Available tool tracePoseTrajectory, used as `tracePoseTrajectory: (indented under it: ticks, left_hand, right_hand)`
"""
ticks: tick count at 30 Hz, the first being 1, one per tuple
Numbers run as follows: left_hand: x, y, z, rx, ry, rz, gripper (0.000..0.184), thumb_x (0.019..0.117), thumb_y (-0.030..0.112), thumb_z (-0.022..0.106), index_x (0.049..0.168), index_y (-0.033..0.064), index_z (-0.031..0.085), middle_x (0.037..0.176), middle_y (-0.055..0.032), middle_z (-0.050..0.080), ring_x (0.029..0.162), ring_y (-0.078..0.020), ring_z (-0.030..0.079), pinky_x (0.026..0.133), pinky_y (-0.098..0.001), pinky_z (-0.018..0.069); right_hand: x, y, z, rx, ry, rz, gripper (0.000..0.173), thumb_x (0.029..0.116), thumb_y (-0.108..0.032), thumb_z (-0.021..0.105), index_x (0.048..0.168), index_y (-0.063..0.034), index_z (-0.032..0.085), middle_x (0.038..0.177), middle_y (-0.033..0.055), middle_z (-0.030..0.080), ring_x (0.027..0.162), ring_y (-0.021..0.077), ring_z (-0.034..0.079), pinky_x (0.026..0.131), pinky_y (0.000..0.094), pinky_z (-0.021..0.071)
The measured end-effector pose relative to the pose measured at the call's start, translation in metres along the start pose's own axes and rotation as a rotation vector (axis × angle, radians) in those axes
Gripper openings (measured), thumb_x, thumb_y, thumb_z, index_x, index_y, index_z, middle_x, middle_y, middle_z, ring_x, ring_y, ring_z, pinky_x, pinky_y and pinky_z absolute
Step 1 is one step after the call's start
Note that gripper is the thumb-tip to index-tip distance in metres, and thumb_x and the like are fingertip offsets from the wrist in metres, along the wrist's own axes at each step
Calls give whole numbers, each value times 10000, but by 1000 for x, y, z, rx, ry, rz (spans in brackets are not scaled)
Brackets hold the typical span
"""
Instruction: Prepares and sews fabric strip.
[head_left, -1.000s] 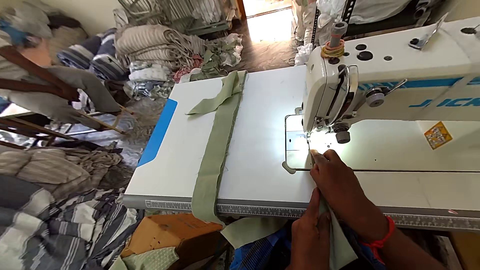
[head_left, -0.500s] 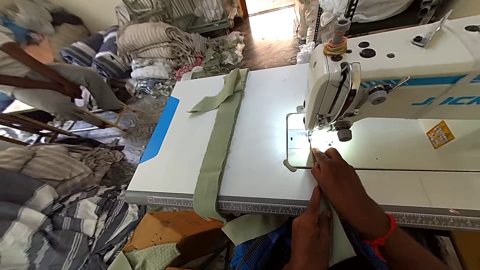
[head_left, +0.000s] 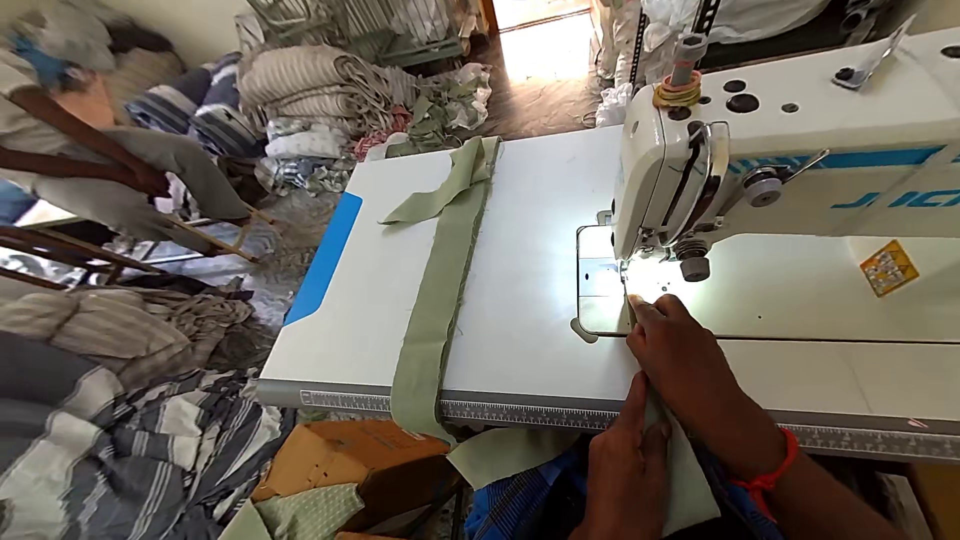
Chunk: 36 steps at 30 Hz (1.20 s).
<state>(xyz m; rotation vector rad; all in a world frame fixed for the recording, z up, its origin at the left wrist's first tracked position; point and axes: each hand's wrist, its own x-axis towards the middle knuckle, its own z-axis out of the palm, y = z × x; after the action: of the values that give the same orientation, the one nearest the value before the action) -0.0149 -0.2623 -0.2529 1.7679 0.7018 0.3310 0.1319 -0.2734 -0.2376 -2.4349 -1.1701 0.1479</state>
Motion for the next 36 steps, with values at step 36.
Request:
tracePoseTrajectory:
  ticks: [36]
  left_hand:
    - [-3,-5,3,43,61,44,496,1051,150,540,1536,79,467,1166,-82,736,939,-106,722,865,-295,591]
  right_hand:
    - [-2,-2,-2,6,2,-4,446,1007,-79,599,1441,11,555,1141,223,571,711,324,646,562,453,551]
